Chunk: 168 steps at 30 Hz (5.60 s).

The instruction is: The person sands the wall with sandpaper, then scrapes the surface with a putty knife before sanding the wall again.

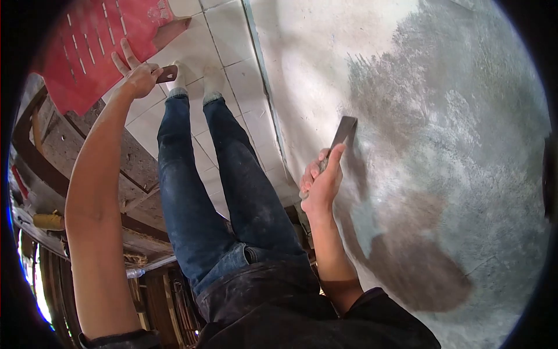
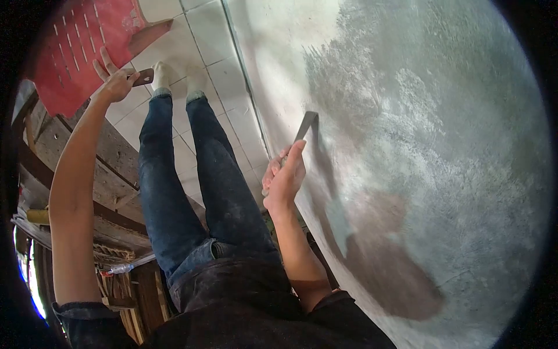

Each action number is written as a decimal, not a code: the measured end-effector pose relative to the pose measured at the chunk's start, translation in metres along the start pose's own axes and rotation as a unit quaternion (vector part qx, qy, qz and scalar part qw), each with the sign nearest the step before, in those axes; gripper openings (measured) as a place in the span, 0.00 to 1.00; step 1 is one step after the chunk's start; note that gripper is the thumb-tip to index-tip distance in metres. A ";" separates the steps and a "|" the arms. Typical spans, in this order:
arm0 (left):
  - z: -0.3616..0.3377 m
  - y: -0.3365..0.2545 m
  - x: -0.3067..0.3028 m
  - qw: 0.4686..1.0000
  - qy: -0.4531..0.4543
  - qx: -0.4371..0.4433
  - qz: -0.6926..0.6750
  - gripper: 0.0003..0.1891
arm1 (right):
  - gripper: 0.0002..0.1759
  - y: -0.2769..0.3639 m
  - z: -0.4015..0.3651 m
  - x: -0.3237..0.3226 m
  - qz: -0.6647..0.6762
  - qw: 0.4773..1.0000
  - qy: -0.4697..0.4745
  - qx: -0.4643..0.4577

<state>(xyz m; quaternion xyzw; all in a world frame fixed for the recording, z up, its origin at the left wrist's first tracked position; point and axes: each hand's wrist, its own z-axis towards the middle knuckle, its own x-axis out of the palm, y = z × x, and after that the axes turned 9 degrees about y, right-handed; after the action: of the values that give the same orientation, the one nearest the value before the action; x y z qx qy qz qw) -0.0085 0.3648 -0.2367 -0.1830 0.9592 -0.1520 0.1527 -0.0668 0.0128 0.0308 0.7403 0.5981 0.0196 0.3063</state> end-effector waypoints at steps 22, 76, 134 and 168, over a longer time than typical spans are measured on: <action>0.000 0.002 0.002 1.000 0.005 0.019 -0.016 0.21 | 0.33 0.030 0.039 0.055 0.001 0.997 0.047 -0.059; 0.002 0.005 0.006 0.999 -0.003 0.036 0.002 0.20 | 0.28 0.042 0.013 0.064 0.104 0.994 0.038 -0.009; 0.010 0.013 0.013 0.998 -0.007 0.061 -0.022 0.20 | 0.27 0.041 -0.018 0.025 0.063 0.998 0.002 0.012; 0.002 0.007 0.009 0.998 -0.001 0.060 -0.038 0.19 | 0.33 0.125 -0.013 0.079 -0.021 0.982 0.135 -0.129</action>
<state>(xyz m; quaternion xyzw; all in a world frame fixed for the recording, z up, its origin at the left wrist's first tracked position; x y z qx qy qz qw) -0.0183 0.3667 -0.2435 -0.2100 0.9407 -0.2144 0.1579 0.0595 0.0773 0.0737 0.6724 0.6418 0.1896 0.3163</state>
